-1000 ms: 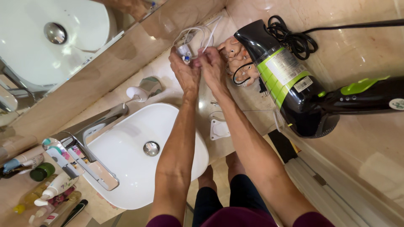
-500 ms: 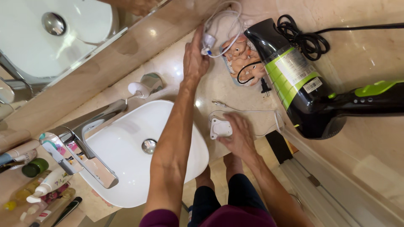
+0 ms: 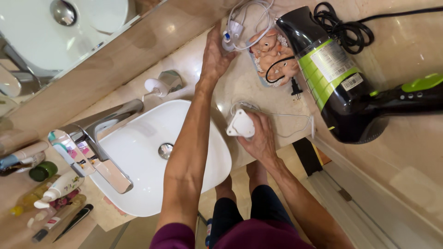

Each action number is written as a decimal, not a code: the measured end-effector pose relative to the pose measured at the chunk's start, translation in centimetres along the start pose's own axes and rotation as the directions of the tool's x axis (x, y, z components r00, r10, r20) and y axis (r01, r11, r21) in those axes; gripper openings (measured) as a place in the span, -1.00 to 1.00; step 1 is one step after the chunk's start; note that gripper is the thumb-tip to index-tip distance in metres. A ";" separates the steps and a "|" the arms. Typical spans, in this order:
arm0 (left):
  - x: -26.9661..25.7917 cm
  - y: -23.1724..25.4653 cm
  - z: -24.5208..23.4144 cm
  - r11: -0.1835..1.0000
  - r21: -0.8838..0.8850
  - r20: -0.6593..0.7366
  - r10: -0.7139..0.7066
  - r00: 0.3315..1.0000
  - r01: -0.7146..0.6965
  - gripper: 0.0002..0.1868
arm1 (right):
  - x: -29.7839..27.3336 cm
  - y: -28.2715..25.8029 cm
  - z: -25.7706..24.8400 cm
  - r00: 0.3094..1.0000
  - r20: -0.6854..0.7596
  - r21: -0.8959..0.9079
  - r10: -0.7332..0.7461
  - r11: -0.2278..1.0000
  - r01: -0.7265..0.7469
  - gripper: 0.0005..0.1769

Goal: The person wipes a white bathroom sink and surrounding countertop with a green cloth, then rinses and wrings the cloth under the faucet. The person also handles and organizes a white power adapter and its cable on the countertop.

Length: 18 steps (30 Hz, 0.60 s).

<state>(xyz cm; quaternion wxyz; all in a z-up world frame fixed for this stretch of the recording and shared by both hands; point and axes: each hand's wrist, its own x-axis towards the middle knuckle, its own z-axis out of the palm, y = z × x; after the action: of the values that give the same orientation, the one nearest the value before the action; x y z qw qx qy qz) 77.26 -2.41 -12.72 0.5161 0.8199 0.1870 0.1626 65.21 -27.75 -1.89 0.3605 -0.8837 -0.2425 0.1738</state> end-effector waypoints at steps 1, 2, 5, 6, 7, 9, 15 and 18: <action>-0.7 0.2 -0.6 0.996 0.080 -0.013 0.035 0.999 -0.034 0.00 | 0.5 -0.4 -0.2 1.000 -0.027 0.008 -0.002 1.000 0.002 -0.10; -1.4 0.7 -1.2 0.994 0.061 -0.007 -0.087 0.996 0.087 -0.11 | 1.3 -0.8 -0.1 0.998 -0.056 0.038 0.008 0.999 -0.006 -0.10; -4.4 3.0 -3.0 0.924 0.004 0.005 -0.382 0.924 0.382 -0.31 | 4.0 -1.7 0.2 0.992 -0.128 0.111 0.024 0.994 -0.010 -0.10; -5.2 3.9 -3.4 0.901 -0.018 -0.002 -0.433 0.901 0.433 -0.29 | 5.2 -1.8 0.4 0.988 -0.152 0.120 0.016 0.993 0.003 -0.10; -5.4 4.7 -3.7 0.875 -0.041 -0.008 -0.483 0.875 0.483 -0.27 | 6.2 -2.0 0.6 0.984 -0.177 0.128 0.007 0.992 0.016 -0.10; -4.4 5.4 -3.9 0.938 -0.069 -0.014 -0.342 0.940 0.340 -0.17 | 7.2 -2.2 0.6 0.980 -0.196 0.129 0.028 0.992 -0.002 -0.11; 0.7 3.9 -0.2 1.000 0.011 0.048 -0.027 0.998 0.027 -0.15 | 6.6 -1.9 0.7 0.973 -0.185 0.177 0.138 0.979 -0.105 -0.08; 1.1 3.4 0.8 0.987 0.070 0.046 -0.151 0.987 0.148 -0.34 | 5.7 -1.6 0.7 0.973 -0.184 0.153 0.137 0.982 -0.109 -0.08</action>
<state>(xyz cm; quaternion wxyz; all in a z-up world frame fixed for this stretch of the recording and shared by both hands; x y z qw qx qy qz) 79.12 -3.90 -9.85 0.5040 0.8241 0.2401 0.0961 69.06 -23.17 -1.98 0.4329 -0.8819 -0.1380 0.1256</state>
